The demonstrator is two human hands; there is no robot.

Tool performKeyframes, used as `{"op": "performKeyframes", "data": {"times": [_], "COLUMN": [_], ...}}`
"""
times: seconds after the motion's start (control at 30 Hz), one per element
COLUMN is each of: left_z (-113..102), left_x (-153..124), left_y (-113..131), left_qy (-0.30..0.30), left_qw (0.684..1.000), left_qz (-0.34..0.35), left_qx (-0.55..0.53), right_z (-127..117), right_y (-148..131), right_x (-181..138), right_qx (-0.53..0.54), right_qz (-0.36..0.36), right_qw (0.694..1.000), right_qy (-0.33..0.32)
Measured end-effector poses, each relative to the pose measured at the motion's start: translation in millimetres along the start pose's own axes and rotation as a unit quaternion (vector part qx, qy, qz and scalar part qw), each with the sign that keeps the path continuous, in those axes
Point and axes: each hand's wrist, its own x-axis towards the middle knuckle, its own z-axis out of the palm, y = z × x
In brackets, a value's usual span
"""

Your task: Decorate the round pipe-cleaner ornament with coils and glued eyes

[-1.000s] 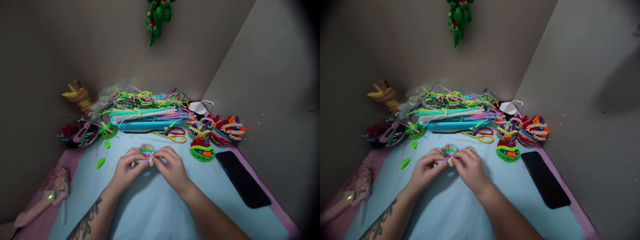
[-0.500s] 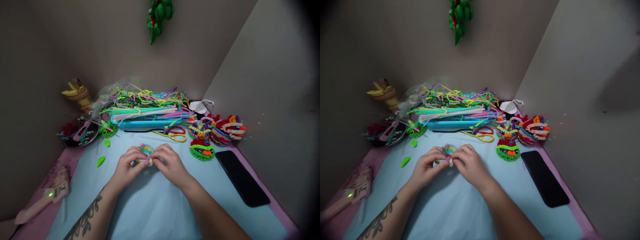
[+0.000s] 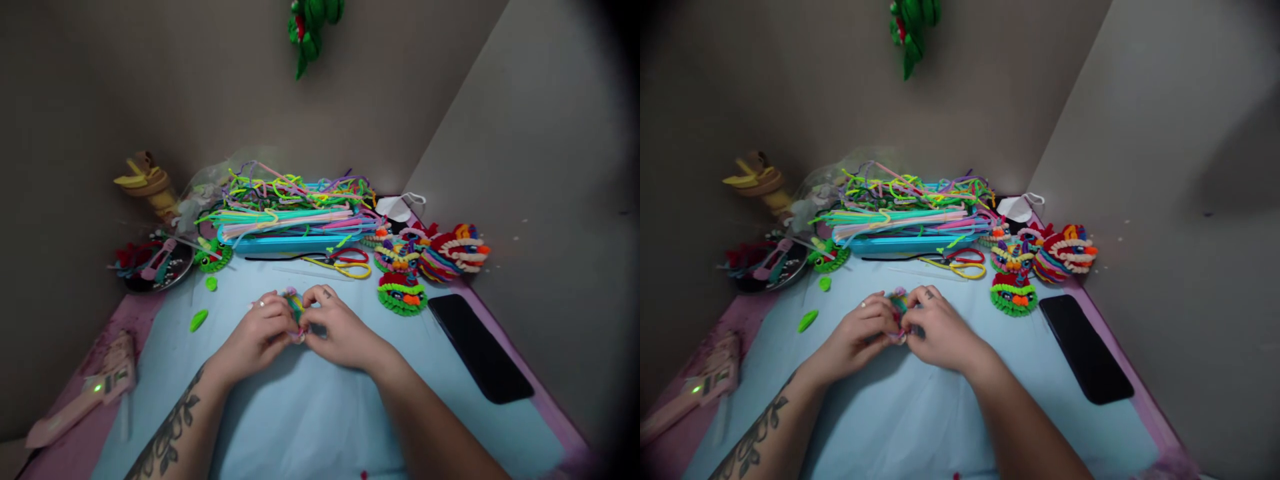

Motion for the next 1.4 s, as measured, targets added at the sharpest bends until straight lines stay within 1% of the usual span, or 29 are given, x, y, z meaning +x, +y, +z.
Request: {"op": "performKeyframes", "data": {"times": [0.1,0.23,0.47,0.57,0.63,0.8,0.87,1.0,1.07,1.27,1.4], "left_z": [-0.2,-0.2,0.3,-0.4,-1.8,-6.6,-7.1,-5.3,-4.2,-2.4,0.2], "left_x": [-1.0,-2.5,-0.6,-0.6,-1.0,-1.8,-2.2,-3.9,-4.8,-5.8,-6.2], "left_y": [0.1,-0.1,3.9,2.6,0.1,-5.7,-6.6,-8.5,-9.8,-12.1,-14.2], "left_qy": [-0.023,-0.039,-0.056,-0.055,-0.031,0.094,0.12,0.128,0.127,0.118,0.141], "left_qw": [0.999,0.997,0.996,0.996,0.998,0.994,0.989,0.982,0.979,0.965,0.937], "left_qz": [-0.003,-0.011,-0.015,-0.012,-0.015,-0.041,-0.055,-0.08,-0.089,-0.12,-0.168], "left_qx": [0.04,0.072,0.07,0.065,0.05,-0.029,-0.06,-0.113,-0.135,-0.2,-0.272], "right_z": [0.3,2.4,3.5,3.1,2.3,-0.7,-1.2,-0.2,0.3,-3.4,-7.4], "right_y": [0.5,1.9,2.3,3.0,3.3,2.5,2.8,5.0,5.9,2.9,1.7], "right_x": [-0.2,0.6,3.4,3.7,3.9,4.6,4.8,5.4,5.8,6.5,5.6], "right_qx": [-0.02,-0.049,-0.052,-0.044,-0.033,0.043,0.08,0.127,0.13,0.099,0.073], "right_qz": [-0.005,-0.01,-0.039,-0.038,-0.024,0.003,0.01,0.037,0.029,-0.017,-0.047], "right_qw": [1.0,0.998,0.997,0.997,0.998,0.998,0.995,0.985,0.984,0.991,0.993], "right_qy": [-0.019,-0.029,-0.047,-0.053,-0.039,0.036,0.058,0.107,0.115,0.092,0.077]}}
